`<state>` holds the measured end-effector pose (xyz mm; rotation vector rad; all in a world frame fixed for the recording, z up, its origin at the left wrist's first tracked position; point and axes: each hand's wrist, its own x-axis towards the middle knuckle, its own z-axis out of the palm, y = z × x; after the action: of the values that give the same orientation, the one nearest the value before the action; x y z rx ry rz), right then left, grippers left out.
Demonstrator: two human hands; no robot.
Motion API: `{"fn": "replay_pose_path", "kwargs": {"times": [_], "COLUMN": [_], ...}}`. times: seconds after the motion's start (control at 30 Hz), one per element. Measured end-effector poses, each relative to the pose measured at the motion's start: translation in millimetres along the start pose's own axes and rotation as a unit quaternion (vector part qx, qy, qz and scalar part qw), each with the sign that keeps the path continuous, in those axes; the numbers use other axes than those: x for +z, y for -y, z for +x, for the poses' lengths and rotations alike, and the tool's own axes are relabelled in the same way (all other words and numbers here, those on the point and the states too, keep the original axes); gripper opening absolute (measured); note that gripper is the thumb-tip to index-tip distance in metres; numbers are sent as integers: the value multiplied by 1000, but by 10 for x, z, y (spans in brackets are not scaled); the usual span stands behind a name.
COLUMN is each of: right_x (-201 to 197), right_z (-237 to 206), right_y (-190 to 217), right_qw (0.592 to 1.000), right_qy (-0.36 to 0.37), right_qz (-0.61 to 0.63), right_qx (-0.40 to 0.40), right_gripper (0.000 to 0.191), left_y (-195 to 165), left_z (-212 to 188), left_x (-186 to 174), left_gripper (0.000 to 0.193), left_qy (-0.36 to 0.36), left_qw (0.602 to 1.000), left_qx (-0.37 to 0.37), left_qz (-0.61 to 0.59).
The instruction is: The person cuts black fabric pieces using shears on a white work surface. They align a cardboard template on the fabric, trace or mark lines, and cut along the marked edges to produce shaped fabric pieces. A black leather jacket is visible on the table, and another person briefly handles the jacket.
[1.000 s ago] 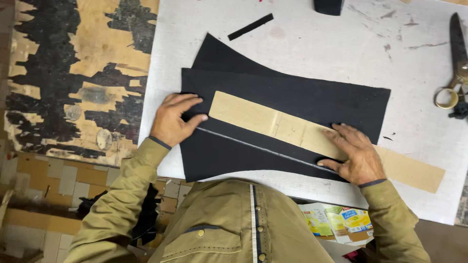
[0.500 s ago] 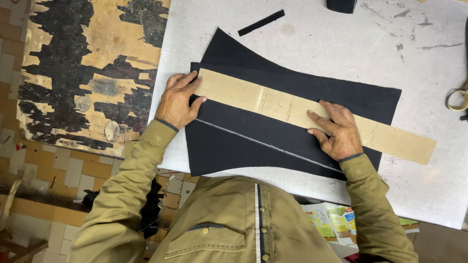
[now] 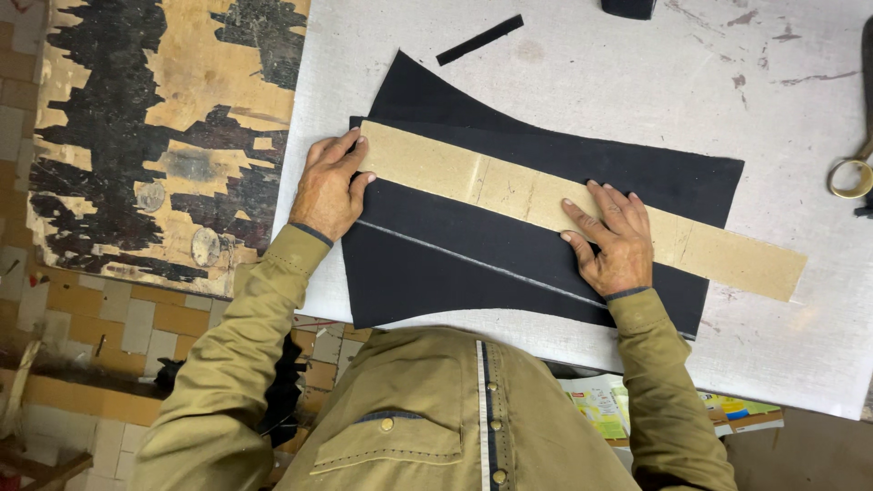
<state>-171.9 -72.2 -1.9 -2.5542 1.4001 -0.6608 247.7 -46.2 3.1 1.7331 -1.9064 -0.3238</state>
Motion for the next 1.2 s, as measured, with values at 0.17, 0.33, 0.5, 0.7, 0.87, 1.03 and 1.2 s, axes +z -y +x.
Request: {"fn": "replay_pose_path", "kwargs": {"times": [0.17, 0.33, 0.5, 0.7, 0.87, 1.03, 1.2], "right_x": [-333, -858, -888, -866, -867, -841, -794], "right_z": [-397, -1012, -1230, -1204, -1199, -1191, -1216], "right_y": [-368, -1025, -1228, -1245, -1257, -1220, -1169], "right_qw": [996, 977, 969, 967, 962, 964, 968], "right_qy": [-26, -61, -66, -40, -43, -76, -81], "right_qz": [-25, -20, 2, -45, -19, 2, -20], "right_qx": [84, 203, 239, 247, 269, 255, 237], "right_gripper": [46, 47, 46, 42, 42, 44, 44], "left_y": [-11, -110, -157, -235, -312, -353, -312], "left_z": [-36, -115, -148, -157, -115, -95, -110], "left_x": [103, 275, 344, 353, 328, 283, 199], "left_gripper": [45, 36, 33, 29, 32, 38, 39], "left_qy": [-25, -40, -44, -45, -50, -65, -86], "left_qw": [999, 998, 995, 996, 996, 996, 995], "left_qx": [24, 32, 51, 42, 42, 25, 28], "left_qz": [5, 46, 70, 61, 57, 47, 32]}}
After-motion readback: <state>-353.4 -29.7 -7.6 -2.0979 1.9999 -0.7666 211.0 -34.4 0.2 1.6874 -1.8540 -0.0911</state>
